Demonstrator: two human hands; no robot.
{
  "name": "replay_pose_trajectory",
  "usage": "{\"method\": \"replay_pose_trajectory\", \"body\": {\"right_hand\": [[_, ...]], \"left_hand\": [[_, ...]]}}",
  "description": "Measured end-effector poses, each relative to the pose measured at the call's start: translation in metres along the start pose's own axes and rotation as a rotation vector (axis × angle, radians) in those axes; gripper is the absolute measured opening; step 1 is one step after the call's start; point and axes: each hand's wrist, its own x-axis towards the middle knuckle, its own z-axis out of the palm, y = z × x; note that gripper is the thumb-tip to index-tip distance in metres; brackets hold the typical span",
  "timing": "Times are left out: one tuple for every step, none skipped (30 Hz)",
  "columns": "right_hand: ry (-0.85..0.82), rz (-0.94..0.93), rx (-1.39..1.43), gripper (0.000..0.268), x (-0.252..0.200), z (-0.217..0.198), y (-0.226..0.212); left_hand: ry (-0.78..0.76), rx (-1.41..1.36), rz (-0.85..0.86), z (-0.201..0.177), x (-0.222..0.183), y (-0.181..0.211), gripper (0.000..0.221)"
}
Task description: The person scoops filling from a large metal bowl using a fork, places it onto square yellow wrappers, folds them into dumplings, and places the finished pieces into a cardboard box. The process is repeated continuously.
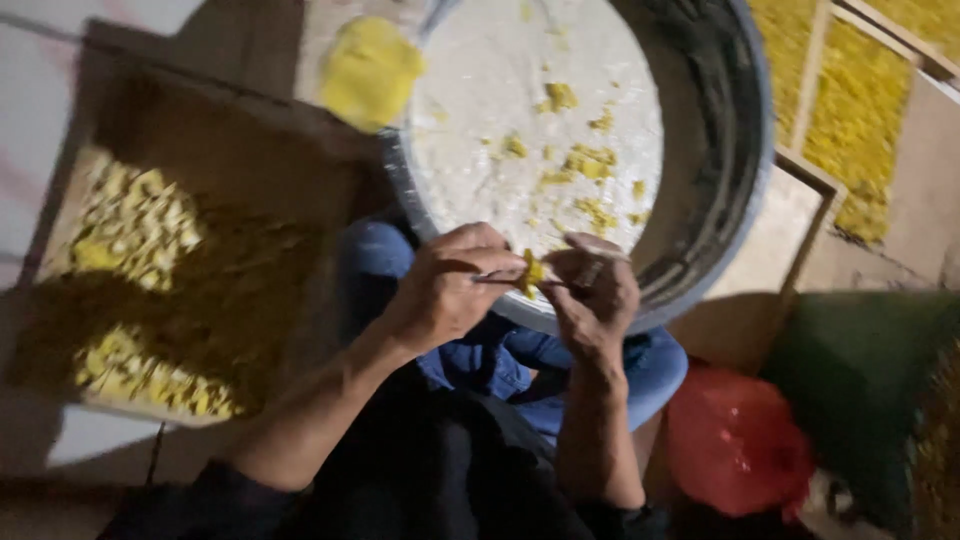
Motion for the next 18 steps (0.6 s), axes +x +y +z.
{"method": "replay_pose_trajectory", "body": {"right_hand": [[-0.032, -0.002, 0.030, 0.039, 0.000, 0.002, -0.003], [-0.029, 0.142, 0.116, 0.046, -0.001, 0.004, -0.007], [-0.033, 0.289, 0.195, 0.061, 0.000, 0.005, -0.010], [-0.073, 0.290, 0.219, 0.061, -0.004, 0.006, -0.005], [-0.054, 0.292, 0.228, 0.063, -0.006, 0.005, 0.001], [-0.035, 0.295, 0.236, 0.066, -0.008, 0.004, 0.007], [-0.062, 0.294, 0.250, 0.066, -0.004, 0.012, 0.000], [-0.110, 0.282, 0.313, 0.066, 0.001, 0.020, -0.007], [-0.148, 0.274, 0.367, 0.066, 0.003, 0.024, -0.015], [-0.165, 0.276, 0.371, 0.066, 0.007, 0.027, -0.017], [-0.163, 0.284, 0.388, 0.069, 0.011, 0.031, -0.019], [-0.161, 0.293, 0.405, 0.072, 0.016, 0.035, -0.020], [-0.169, 0.292, 0.412, 0.072, 0.020, 0.041, -0.026], [-0.168, 0.303, 0.390, 0.071, 0.024, 0.046, -0.032], [-0.169, 0.317, 0.363, 0.071, 0.027, 0.049, -0.038], [-0.179, 0.320, 0.367, 0.071, 0.021, 0.049, -0.026], [-0.106, 0.346, 0.288, 0.065, 0.015, 0.049, -0.014], [-0.034, 0.371, 0.209, 0.060, 0.010, 0.048, -0.002]], "left_hand": [[0.031, 0.026, -0.018, 0.004, -0.003, -0.004, 0.008], [0.043, -0.015, 0.020, 0.006, -0.006, -0.008, 0.008], [0.059, -0.056, 0.058, 0.009, -0.008, -0.013, 0.008], [0.093, -0.030, 0.041, 0.006, -0.010, -0.010, 0.008], [0.107, 0.025, 0.079, 0.004, -0.011, -0.008, 0.011], [0.120, 0.081, 0.114, 0.003, -0.010, -0.005, 0.015], [0.144, 0.098, 0.104, 0.000, -0.014, -0.004, 0.015], [0.145, 0.174, 0.172, -0.002, -0.017, -0.003, 0.016], [0.135, 0.239, 0.242, -0.003, -0.020, -0.002, 0.018], [0.149, 0.247, 0.233, -0.005, -0.023, -0.006, 0.018], [0.108, 0.329, 0.248, -0.009, -0.026, -0.012, 0.021], [0.066, 0.411, 0.261, -0.013, -0.028, -0.017, 0.024], [0.071, 0.420, 0.257, -0.020, -0.032, -0.026, 0.024], [0.109, 0.352, 0.181, -0.028, -0.035, -0.034, 0.021], [0.148, 0.279, 0.102, -0.033, -0.040, -0.043, 0.018], [0.156, 0.283, 0.095, -0.051, -0.042, -0.042, 0.018], [0.319, 0.165, -0.064, -0.070, -0.044, -0.042, 0.015], [0.480, 0.043, -0.222, -0.088, -0.045, -0.042, 0.013]]}}
